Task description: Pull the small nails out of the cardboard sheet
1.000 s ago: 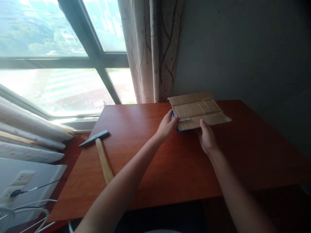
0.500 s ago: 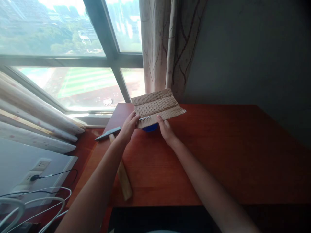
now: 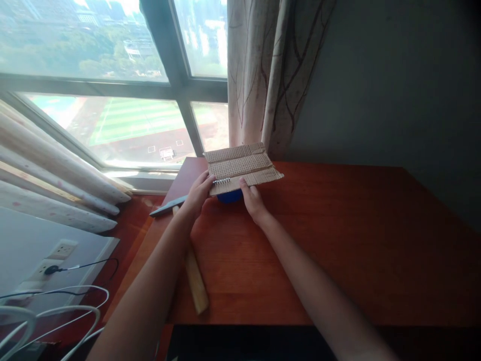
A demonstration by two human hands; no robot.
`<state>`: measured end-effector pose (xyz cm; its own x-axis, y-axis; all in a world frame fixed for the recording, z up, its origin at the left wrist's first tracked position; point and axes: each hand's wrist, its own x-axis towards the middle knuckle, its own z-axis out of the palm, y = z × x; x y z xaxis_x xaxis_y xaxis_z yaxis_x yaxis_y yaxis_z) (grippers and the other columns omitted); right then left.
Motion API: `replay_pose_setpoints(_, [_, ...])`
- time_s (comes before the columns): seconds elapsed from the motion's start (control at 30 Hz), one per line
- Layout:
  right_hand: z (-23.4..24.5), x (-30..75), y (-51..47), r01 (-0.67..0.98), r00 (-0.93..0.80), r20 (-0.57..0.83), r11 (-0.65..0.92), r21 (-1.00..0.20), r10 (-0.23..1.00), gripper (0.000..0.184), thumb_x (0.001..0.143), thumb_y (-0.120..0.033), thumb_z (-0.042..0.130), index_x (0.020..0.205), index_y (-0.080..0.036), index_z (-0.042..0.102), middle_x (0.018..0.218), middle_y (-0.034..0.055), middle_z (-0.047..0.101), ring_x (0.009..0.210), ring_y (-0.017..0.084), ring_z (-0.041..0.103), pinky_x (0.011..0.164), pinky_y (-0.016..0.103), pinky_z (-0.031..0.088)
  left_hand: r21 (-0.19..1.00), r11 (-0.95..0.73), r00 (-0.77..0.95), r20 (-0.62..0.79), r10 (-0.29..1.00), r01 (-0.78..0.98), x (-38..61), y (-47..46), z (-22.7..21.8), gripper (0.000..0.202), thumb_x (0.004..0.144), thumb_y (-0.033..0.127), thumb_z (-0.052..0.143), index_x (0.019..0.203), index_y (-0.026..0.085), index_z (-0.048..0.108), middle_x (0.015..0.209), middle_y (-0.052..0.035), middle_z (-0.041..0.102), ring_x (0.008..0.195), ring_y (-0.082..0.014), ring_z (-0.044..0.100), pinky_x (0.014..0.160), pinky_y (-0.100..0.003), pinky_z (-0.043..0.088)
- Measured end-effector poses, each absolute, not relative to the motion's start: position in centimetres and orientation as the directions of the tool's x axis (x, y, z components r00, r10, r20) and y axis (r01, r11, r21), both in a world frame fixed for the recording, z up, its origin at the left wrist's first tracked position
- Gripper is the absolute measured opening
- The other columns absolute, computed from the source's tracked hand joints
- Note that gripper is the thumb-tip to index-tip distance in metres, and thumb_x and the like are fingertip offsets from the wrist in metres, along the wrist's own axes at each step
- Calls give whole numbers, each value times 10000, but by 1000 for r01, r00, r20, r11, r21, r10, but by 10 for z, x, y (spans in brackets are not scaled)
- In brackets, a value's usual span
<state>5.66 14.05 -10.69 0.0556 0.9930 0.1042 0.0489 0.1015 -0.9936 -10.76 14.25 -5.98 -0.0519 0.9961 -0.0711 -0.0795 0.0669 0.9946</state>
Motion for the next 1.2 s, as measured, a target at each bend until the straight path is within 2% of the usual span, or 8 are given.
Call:
replay_pose_setpoints(0.23, [-97,70,129,235,27,98,89,-968,995,719,916,-774,335,894,-168,721,921,126,762,1006,279,699,925,402,531,994,84,-52,-88,995,-65,-109,143,-60,513,783,402,691,1231,155,662,1115,-89,726,833,-187,653,562,-212,471])
replay_pose_setpoints(0.37, [-83,96,113,410,-17,133,128,-903,991,592,917,-721,422,812,-210,701,894,112,749,938,283,694,889,406,509,995,78,-42,-81,996,-70,-110,143,-61,515,796,402,683,1247,154,650,1168,-95,721,916,-211,668,656,-248,513])
replay_pose_setpoints(0.47, [-65,114,104,535,-58,153,160,-830,986,535,903,-650,526,563,-241,588,621,69,659,716,260,656,803,397,486,996,53,-30,-55,998,-66,-111,143,-62,519,804,415,683,1246,146,648,1232,-103,707,1023,-236,664,783,-289,538])
replay_pose_setpoints(0.53, [-51,120,103,576,-88,187,203,-792,978,523,938,-586,513,546,-243,563,579,46,620,641,226,615,764,373,465,998,31,-25,-32,999,-55,-112,144,-63,513,816,427,674,1240,140,650,1260,-107,698,1082,-248,652,875,-317,533])
replay_pose_setpoints(0.67, [-27,113,117,629,-151,448,435,-644,881,351,990,-429,466,762,-231,646,773,53,677,759,214,632,769,339,472,1000,-1,-24,0,1000,-23,-113,146,-67,515,827,439,668,1242,134,654,1242,-113,707,1128,-268,640,983,-366,499])
replay_pose_setpoints(0.77, [-22,99,135,616,-291,575,609,-499,765,223,964,-330,528,1041,-195,688,1094,92,713,1052,237,642,942,353,481,999,-14,-12,14,1000,-37,-114,147,-70,521,839,441,665,1258,133,644,1240,-118,707,1154,-273,633,1024,-385,480])
replay_pose_setpoints(0.93, [-35,81,154,637,-474,466,656,-404,747,459,914,-411,648,1296,-156,644,1449,133,585,1363,299,489,1152,464,355,998,-27,-5,26,1000,-49,-115,146,-72,511,857,437,660,1272,142,626,1252,-118,702,1174,-268,633,1046,-390,476])
replay_pose_setpoints(1.2, [-48,78,156,667,-483,410,628,-401,774,484,911,-489,631,1275,-175,687,1431,131,605,1353,327,497,1172,507,320,1000,-23,-42,22,999,-1,-113,144,-71,529,852,448,662,1287,150,616,1255,-119,696,1082,-253,661,910,-341,535])
